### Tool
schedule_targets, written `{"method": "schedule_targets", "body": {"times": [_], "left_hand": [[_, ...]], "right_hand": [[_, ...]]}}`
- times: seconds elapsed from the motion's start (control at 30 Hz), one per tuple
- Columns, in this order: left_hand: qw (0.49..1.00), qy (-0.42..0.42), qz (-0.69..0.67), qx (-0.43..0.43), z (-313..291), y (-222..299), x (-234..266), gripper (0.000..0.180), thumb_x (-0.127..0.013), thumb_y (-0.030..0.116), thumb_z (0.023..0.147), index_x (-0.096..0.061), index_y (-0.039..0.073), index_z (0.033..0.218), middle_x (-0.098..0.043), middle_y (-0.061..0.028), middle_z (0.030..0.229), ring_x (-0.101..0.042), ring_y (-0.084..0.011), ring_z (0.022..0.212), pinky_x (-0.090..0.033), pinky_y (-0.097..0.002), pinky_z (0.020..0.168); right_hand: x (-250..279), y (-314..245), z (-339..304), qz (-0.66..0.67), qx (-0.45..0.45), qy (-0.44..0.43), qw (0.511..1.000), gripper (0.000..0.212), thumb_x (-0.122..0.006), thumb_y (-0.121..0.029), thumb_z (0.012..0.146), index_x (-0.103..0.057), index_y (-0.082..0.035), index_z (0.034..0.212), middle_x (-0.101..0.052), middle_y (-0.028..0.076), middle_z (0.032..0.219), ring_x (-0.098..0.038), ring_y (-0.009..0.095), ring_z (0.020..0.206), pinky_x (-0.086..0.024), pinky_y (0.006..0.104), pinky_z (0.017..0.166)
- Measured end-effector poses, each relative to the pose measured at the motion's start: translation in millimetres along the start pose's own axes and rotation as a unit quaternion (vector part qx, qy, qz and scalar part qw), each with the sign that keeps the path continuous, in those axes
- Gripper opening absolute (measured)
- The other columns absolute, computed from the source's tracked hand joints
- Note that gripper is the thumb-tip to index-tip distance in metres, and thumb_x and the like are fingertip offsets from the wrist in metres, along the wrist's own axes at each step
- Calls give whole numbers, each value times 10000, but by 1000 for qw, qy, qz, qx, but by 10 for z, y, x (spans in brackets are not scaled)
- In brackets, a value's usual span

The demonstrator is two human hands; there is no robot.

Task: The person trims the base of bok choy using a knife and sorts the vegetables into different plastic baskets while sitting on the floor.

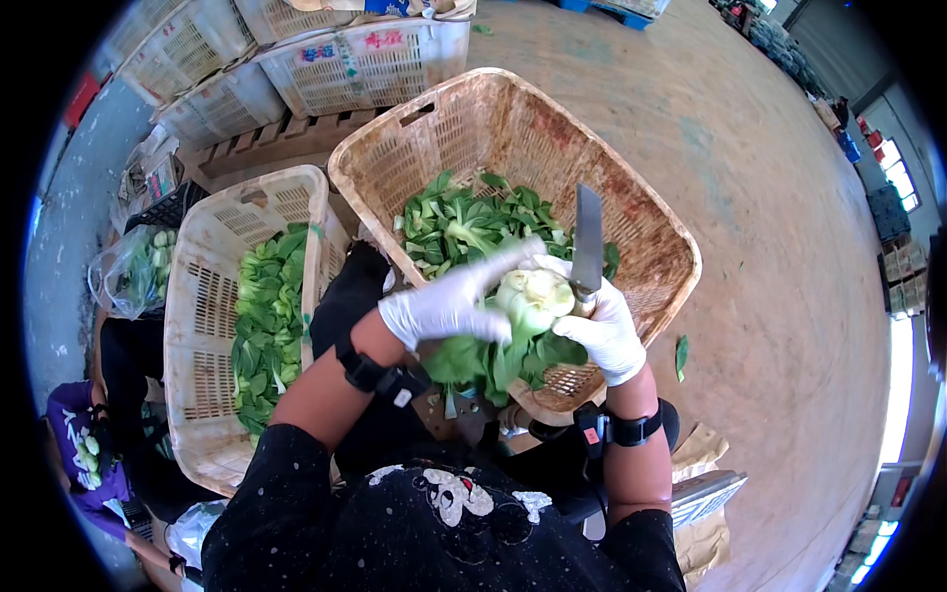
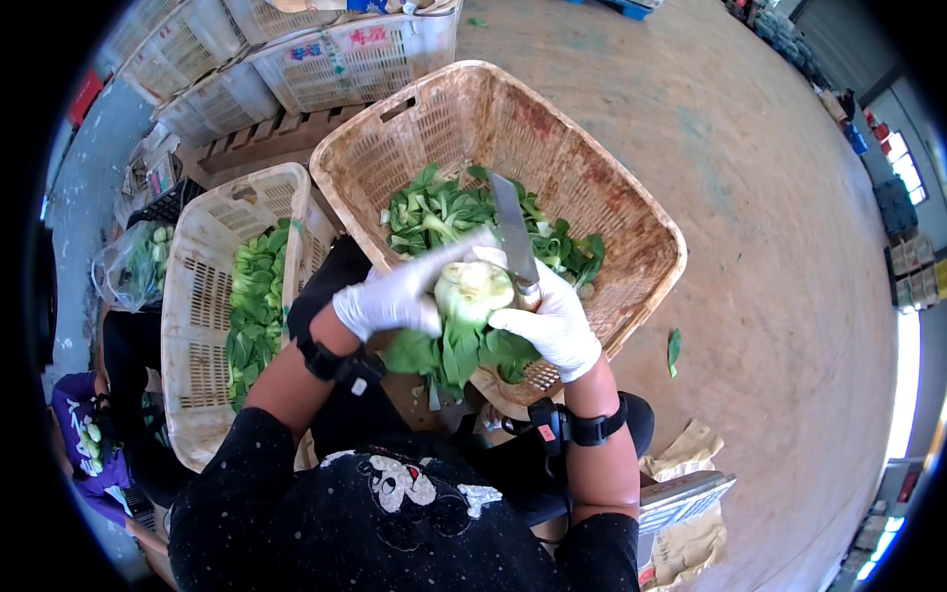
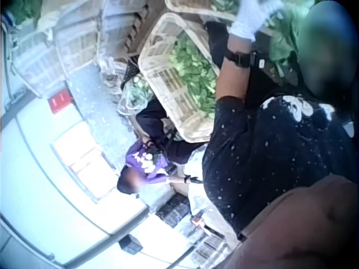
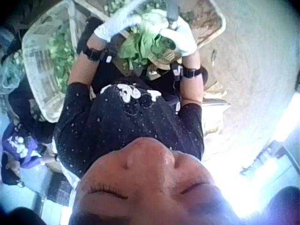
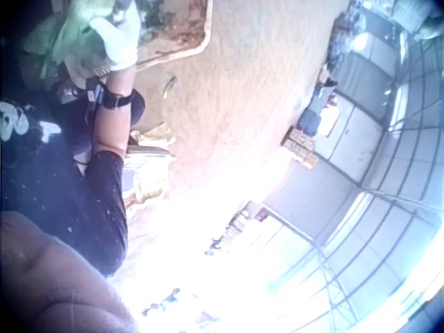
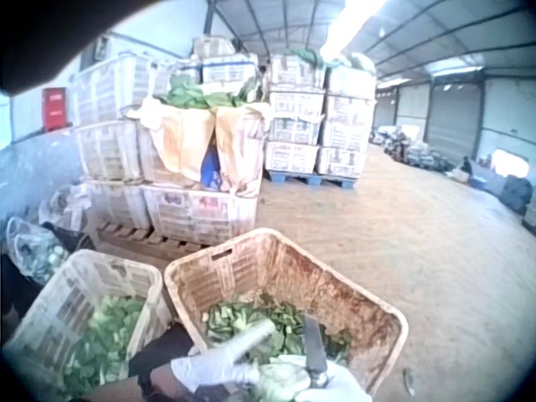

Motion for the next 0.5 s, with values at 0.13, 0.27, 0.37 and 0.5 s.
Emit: {"method": "schedule_targets", "body": {"times": [0.13,0.27,0.37,0.5], "left_hand": [[975,150,-134,91,-142,-275,-18,598,-800,74,689,-512,51,1212,-608,3,1105,-578,-111,972,-468,-265,872],[952,300,54,-1,-337,-67,286,576,-816,87,655,-528,69,1154,-621,-39,1049,-586,-139,991,-475,-282,865],[937,293,191,-3,-356,14,301,659,-842,144,600,-515,66,1167,-624,-94,1044,-612,-222,958,-489,-333,813],[904,314,290,7,-384,-9,264,704,-843,290,563,-526,78,1154,-621,-121,1003,-580,-314,895,-426,-431,802]], "right_hand": [[-123,-308,-4,-326,152,108,927,523,-743,-121,754,-561,-82,1242,-605,84,1190,-618,198,995,-490,300,850],[-311,-429,-139,-587,220,180,758,392,-695,-86,692,-636,-149,1075,-620,68,939,-622,236,805,-515,316,637],[-413,-317,-77,-653,198,150,715,344,-692,-104,657,-632,-128,995,-552,35,754,-579,216,697,-485,333,579],[-440,-304,-34,-653,204,142,715,285,-679,-62,632,-640,-96,912,-546,50,710,-568,238,649,-468,336,572]]}}
Point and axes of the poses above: each hand's wrist, its own z-axis towards the middle knuckle, its own x-axis out of the back of the hand, y = z × x, the point moved 9 cm from there along z, towards the middle knuckle
